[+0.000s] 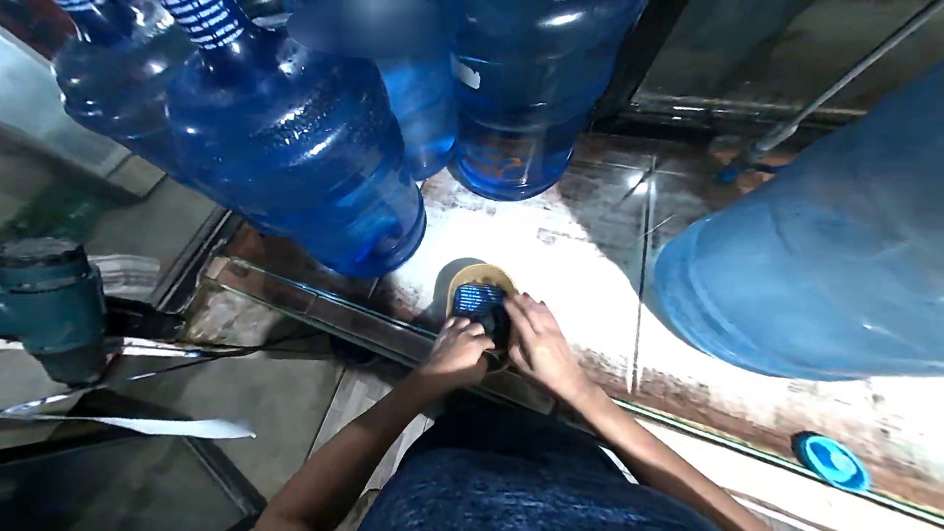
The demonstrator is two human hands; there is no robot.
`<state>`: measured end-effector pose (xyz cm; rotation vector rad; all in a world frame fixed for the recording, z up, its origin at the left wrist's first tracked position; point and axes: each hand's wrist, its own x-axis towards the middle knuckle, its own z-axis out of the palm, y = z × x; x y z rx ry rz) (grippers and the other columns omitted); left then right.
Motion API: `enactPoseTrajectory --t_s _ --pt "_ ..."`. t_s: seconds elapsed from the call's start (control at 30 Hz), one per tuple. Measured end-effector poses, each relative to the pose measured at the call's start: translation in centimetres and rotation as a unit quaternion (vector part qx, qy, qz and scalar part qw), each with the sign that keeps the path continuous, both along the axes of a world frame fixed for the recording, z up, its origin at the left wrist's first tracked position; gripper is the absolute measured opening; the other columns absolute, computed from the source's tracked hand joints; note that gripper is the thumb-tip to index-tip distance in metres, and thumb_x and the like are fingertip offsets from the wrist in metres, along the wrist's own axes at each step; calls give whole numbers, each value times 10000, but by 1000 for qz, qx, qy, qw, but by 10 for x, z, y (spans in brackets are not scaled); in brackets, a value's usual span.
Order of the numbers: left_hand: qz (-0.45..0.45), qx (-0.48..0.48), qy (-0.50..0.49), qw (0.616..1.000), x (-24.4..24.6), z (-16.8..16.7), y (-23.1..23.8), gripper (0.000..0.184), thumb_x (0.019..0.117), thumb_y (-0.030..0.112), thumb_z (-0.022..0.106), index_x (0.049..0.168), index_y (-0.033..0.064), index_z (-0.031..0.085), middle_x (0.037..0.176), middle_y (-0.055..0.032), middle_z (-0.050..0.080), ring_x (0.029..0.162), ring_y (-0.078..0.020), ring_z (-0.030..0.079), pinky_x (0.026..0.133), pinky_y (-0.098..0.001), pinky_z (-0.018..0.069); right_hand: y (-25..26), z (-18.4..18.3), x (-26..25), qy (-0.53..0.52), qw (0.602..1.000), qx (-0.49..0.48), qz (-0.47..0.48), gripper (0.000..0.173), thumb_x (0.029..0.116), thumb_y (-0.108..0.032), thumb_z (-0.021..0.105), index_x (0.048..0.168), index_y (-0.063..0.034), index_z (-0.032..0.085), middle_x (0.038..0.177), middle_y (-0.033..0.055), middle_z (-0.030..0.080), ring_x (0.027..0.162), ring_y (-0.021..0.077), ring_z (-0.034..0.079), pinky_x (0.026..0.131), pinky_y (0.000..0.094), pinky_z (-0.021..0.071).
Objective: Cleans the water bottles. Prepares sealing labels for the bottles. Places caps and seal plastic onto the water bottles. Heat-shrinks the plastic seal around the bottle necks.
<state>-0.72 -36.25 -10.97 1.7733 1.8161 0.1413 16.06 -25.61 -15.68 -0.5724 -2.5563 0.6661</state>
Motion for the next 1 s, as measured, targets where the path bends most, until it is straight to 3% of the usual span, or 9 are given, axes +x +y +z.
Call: enactPoseTrajectory --t_s 0.1,0.2,0.3,0.37,0.43,0.53,0.67,0.87,1.0 --pt "-18 -70 -84 994 -14 17 11 341 985 177 594 1265 19 708 1274 -222 672 1269 -371 585 1139 -529 367 -9 -8 -1 9 998 48 51 258 899 -68 641 1128 -32 755 1149 149 747 1269 461 596 1087 732 356" --pt "34 -87 -178 980 -36 49 22 316 1040 101 526 1289 -29 671 1299 -225 663 1250 -314 618 1105 -458 441 -13 -8 1 18 996 60 63 214 950 -133 593 1031 -25 759 1017 139 763 1201 437 644 1102 718 344" --pt "102 -24 -83 991 -42 43 44 349 1064 146 494 1351 3 633 1360 -204 633 1298 -311 592 1133 -472 429 -17 -2 0 7 996 19 92 299 990 -262 558 1028 -45 761 1071 132 754 1236 405 627 1147 702 296" --pt "101 -11 17 995 -37 28 59 363 1053 173 524 1380 51 622 1392 -184 609 1332 -328 553 1138 -509 410 -20 -1 0 12 993 8 118 310 983 -305 571 1028 -57 751 1037 115 753 1143 344 682 1168 658 303" --pt "89 -36 99 990 -30 19 69 376 1054 189 526 1403 67 596 1431 -180 575 1370 -352 506 1141 -535 389 -21 -2 2 28 991 0 133 297 974 -302 579 1018 -63 748 987 102 753 1043 295 719 1175 626 316" --pt "72 -65 159 983 -20 11 80 413 1046 170 550 1429 15 543 1453 -209 537 1386 -394 469 1123 -563 389 -20 0 8 30 989 -50 135 274 970 -262 602 1059 -50 752 1023 112 757 1063 289 715 1204 613 271" --pt "32 -127 196 972 -12 13 89 432 1040 175 555 1432 -5 536 1464 -214 538 1417 -385 437 1162 -559 319 -21 -7 11 33 991 -35 128 267 943 -245 636 1094 -53 744 1052 116 755 1083 306 711 1188 633 288" --pt "53 -78 171 981 -17 15 86 380 1040 191 567 1385 33 579 1427 -199 563 1377 -364 488 1140 -547 365 -25 -11 13 27 992 -32 117 278 924 -226 647 1131 -58 725 1111 118 743 1170 319 675 1182 638 293" --pt "31 -52 160 985 -21 25 76 362 1072 213 499 1377 48 600 1387 -189 602 1347 -344 528 1143 -528 362 -26 -10 12 22 993 -29 110 268 903 -193 678 1125 -52 729 1104 127 745 1159 331 680 1167 639 317"
